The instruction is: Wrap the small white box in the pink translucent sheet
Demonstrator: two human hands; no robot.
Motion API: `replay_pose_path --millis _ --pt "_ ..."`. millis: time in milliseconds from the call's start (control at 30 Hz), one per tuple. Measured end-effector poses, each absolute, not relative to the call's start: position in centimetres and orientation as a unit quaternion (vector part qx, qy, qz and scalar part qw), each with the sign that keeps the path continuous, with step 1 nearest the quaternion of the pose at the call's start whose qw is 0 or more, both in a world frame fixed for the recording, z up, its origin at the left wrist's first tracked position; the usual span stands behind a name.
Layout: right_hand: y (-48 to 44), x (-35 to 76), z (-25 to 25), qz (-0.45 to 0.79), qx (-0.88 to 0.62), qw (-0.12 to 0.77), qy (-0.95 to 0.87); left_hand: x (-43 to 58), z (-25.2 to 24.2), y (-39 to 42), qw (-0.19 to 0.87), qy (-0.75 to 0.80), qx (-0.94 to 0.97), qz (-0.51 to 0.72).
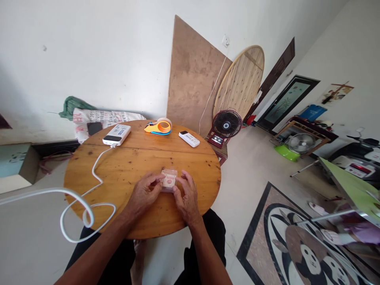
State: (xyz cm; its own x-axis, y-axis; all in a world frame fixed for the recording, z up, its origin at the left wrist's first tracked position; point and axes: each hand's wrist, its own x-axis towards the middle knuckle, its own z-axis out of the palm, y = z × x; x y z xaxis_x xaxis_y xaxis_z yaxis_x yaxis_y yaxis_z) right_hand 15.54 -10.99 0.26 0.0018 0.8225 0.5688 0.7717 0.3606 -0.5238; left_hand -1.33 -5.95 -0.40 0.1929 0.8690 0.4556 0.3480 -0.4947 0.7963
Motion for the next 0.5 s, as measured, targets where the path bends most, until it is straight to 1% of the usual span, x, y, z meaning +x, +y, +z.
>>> replay_pose_path --millis 167,400,500 --pt "-11.0 15.5 0.4 0.047 -0.572 0.433 -0.695 -1.2 -0.4 -6.1 0.254 0.416 0.727 0.485" --pt "-9.9 16.4 0.6 0.1 -0.572 0.506 -0.637 -1.0 -0.5 -6.0 0.221 0.412 0.748 0.471" --pt "-8.6 16.9 1.3 0.091 -0.572 0.498 -0.645 -1.0 -0.5 -6.1 0.206 0.411 0.756 0.467"
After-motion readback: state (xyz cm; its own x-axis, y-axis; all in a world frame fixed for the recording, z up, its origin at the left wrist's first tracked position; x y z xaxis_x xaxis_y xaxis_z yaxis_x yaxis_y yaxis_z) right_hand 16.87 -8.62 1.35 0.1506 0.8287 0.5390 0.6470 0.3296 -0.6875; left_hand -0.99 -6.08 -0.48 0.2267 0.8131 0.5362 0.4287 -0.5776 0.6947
